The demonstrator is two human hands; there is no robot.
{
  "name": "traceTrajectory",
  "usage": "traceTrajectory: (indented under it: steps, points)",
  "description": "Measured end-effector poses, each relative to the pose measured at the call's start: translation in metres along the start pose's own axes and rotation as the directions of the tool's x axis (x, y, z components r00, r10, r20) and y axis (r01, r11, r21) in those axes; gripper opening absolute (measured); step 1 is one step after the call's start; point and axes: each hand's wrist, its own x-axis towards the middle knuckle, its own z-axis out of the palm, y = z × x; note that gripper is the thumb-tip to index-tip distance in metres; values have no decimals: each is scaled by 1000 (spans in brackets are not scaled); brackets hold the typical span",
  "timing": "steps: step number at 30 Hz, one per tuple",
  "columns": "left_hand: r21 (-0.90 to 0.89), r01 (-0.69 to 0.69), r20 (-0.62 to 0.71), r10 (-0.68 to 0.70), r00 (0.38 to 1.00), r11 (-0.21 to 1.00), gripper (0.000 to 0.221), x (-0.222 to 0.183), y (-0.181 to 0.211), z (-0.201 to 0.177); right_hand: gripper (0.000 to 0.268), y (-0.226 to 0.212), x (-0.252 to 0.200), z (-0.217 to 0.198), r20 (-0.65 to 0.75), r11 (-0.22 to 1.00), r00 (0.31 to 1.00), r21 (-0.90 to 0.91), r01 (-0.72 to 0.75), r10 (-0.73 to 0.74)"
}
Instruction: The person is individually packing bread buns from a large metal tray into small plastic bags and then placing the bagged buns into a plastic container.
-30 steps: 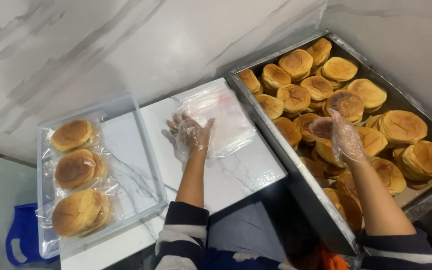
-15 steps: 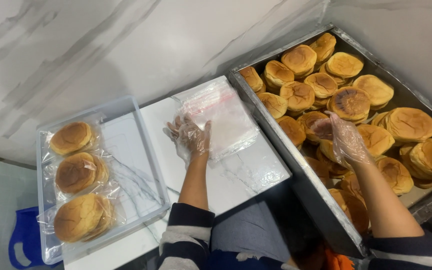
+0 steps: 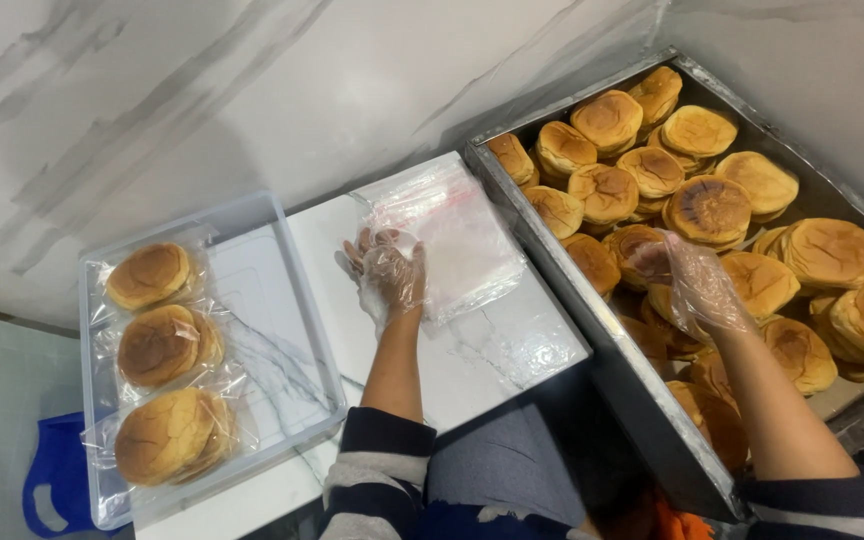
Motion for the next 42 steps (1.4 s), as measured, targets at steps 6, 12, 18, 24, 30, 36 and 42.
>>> traceTrajectory:
  steps: [6, 12, 18, 24, 30, 36, 42]
  points:
    - [-160, -113, -127, 93, 988, 981, 27, 7, -2, 12, 46, 0, -1, -3, -4, 996, 999, -83, 43, -44]
    - [-304, -403, -423, 257, 869, 863, 5, -25, 30, -51, 42, -5, -8, 5, -61, 993, 994, -78, 84, -89]
    - [-835, -406, -268, 369, 890, 371, 4, -53, 66, -105, 28, -62, -36, 38, -97, 964, 963, -120, 239, -251]
    - [-963, -206, -56, 614, 787, 176, 10, -65, 92, -124, 25, -100, -37, 51, 17, 776, 784, -139, 616, -620]
    - [-982, 80, 181, 746, 641, 170, 9, -74, 109, -124, 44, -124, -50, 63, 75, 926, 937, -144, 348, -341]
    - [-941, 222, 338, 720, 607, 255, 14, -69, 117, -111, 18, -87, -33, 51, 95, 939, 938, -55, 339, -333]
    - [-911, 272, 411, 694, 591, 309, 16, -75, 127, -117, 26, -114, -47, 62, 109, 954, 963, -149, 260, -245]
